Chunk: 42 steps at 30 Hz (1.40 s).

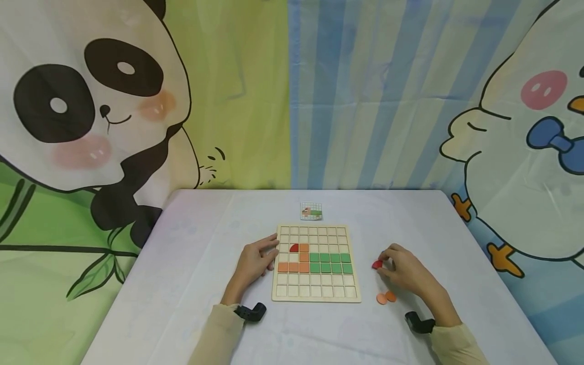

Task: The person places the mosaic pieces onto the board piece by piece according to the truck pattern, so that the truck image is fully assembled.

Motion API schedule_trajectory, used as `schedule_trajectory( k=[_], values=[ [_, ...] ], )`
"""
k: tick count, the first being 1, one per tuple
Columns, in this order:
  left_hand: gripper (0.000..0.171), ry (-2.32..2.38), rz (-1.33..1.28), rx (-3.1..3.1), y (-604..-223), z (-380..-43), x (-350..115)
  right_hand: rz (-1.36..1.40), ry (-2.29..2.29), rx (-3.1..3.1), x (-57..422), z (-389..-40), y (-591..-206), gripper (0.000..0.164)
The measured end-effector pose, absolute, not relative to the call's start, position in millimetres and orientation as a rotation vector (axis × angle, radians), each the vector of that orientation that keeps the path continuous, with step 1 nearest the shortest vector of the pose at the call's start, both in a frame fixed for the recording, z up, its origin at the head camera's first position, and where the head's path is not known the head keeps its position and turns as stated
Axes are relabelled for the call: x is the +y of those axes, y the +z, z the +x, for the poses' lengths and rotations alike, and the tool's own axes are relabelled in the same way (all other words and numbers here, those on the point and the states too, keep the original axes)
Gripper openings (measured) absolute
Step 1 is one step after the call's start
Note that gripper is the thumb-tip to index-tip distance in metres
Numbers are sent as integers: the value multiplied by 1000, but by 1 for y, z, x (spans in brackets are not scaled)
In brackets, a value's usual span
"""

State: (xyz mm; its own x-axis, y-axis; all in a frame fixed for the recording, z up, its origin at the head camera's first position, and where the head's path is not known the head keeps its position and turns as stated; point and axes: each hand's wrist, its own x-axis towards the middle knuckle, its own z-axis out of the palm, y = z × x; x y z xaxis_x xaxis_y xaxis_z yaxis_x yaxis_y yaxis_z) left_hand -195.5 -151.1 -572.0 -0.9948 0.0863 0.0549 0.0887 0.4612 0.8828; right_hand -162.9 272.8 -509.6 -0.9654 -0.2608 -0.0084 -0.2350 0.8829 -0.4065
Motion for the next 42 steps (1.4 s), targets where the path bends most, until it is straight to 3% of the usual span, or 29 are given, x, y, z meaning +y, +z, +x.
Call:
schedule_trajectory(
  k=[21,42],
  values=[
    [38,-1652,-176,-2673,-569,-193,-149,-678,-687,2920,226,-184,-493,16],
    [36,-1650,-165,-2659,-569,-192,-151,-900,-607,2828,147,-199,-498,18]
  ],
)
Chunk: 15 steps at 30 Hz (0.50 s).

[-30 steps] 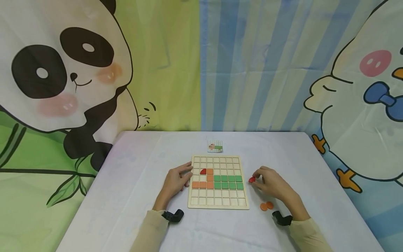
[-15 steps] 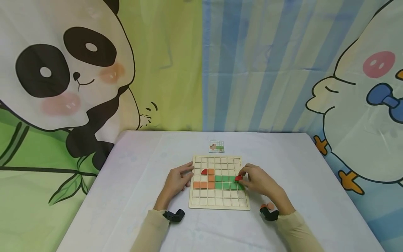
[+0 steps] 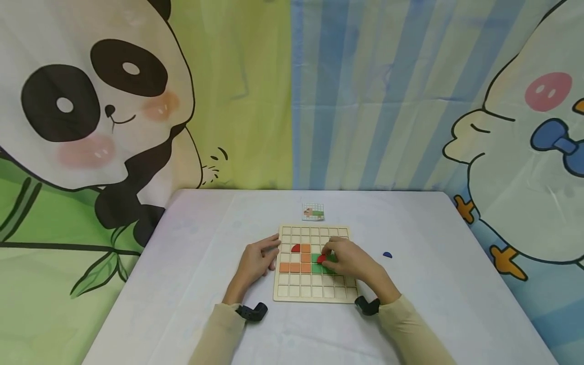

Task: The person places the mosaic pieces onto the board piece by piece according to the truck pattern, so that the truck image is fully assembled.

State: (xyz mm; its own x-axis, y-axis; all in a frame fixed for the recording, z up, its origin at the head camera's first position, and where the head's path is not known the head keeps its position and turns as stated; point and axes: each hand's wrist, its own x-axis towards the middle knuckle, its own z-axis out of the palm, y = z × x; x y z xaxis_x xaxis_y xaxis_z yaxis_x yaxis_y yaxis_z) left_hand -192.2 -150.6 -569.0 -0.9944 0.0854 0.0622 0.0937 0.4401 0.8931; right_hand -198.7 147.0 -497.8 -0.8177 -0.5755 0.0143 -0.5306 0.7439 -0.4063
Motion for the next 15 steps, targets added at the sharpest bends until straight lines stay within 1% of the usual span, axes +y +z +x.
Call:
schedule_trajectory(
  k=[8,15],
  values=[
    [32,-1651,-172,-2655,-568,-192,-150,-973,-622,2806,127,-200,-495,16],
    [29,-1646,-199,-2646,-568,-192,-151,-1003,-599,2792,112,-202,-494,19]
  ],
)
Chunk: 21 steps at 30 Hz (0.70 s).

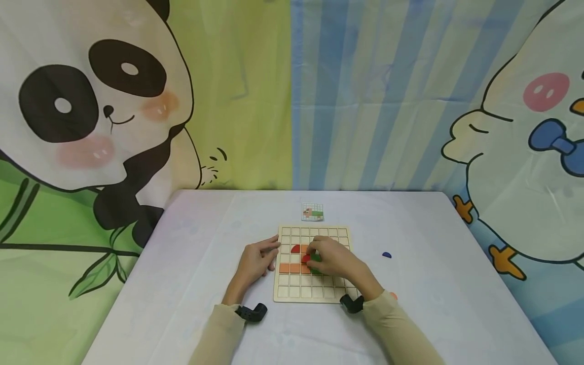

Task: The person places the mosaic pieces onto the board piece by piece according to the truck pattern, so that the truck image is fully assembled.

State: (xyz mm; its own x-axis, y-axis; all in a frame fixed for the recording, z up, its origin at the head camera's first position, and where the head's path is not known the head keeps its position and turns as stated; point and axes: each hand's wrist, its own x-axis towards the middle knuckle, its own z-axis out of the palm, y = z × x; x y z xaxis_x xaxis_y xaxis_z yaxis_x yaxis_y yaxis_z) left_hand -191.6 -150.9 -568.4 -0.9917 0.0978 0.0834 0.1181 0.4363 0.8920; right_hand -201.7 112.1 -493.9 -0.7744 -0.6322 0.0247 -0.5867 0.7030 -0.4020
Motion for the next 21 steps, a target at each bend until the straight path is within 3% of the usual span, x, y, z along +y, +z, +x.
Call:
schedule_trajectory(
  k=[21],
  values=[
    [29,-1683,-215,-2642,-570,-193,-152,-1006,-606,2730,71,-212,-496,21]
  ],
)
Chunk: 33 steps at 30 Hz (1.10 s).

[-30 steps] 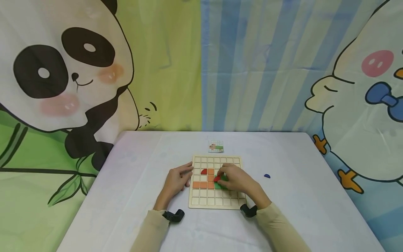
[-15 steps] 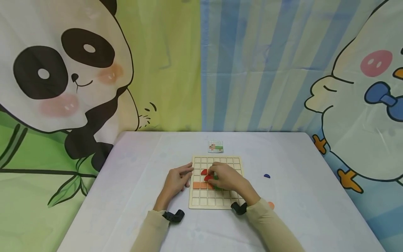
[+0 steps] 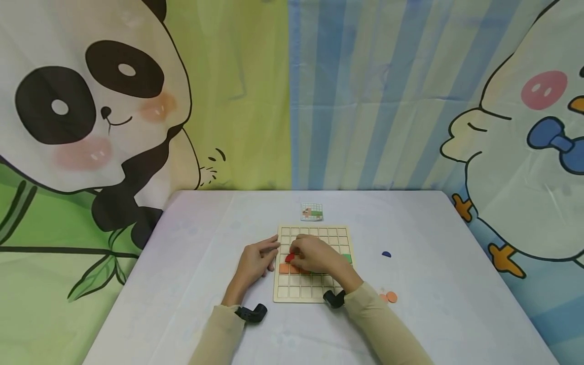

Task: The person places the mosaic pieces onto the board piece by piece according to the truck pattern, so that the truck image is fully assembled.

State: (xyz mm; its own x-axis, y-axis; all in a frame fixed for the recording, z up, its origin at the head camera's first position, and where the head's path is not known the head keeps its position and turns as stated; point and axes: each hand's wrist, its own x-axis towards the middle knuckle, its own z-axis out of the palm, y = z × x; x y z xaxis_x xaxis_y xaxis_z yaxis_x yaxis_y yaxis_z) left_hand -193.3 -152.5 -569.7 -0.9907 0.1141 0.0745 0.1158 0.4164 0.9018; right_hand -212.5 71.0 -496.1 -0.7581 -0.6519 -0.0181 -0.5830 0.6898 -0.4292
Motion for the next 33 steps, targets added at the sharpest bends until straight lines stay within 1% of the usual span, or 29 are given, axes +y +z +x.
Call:
schedule_trajectory(
  k=[9,15,23,28,33],
  values=[
    [32,-1690,-216,-2631,-569,-194,-153,-990,-565,2722,61,-215,-497,20],
    [31,-1699,-224,-2630,-568,-193,-153,-947,-528,2704,57,-217,-500,22],
    [31,-1681,-233,-2628,-568,-194,-154,-988,-532,2696,53,-220,-500,20],
    [30,-1679,-232,-2638,-569,-193,-154,-969,-576,2676,55,-220,-499,22],
    [30,-1709,-226,-2625,-568,-192,-153,-959,-620,2691,67,-218,-495,20]
  ],
)
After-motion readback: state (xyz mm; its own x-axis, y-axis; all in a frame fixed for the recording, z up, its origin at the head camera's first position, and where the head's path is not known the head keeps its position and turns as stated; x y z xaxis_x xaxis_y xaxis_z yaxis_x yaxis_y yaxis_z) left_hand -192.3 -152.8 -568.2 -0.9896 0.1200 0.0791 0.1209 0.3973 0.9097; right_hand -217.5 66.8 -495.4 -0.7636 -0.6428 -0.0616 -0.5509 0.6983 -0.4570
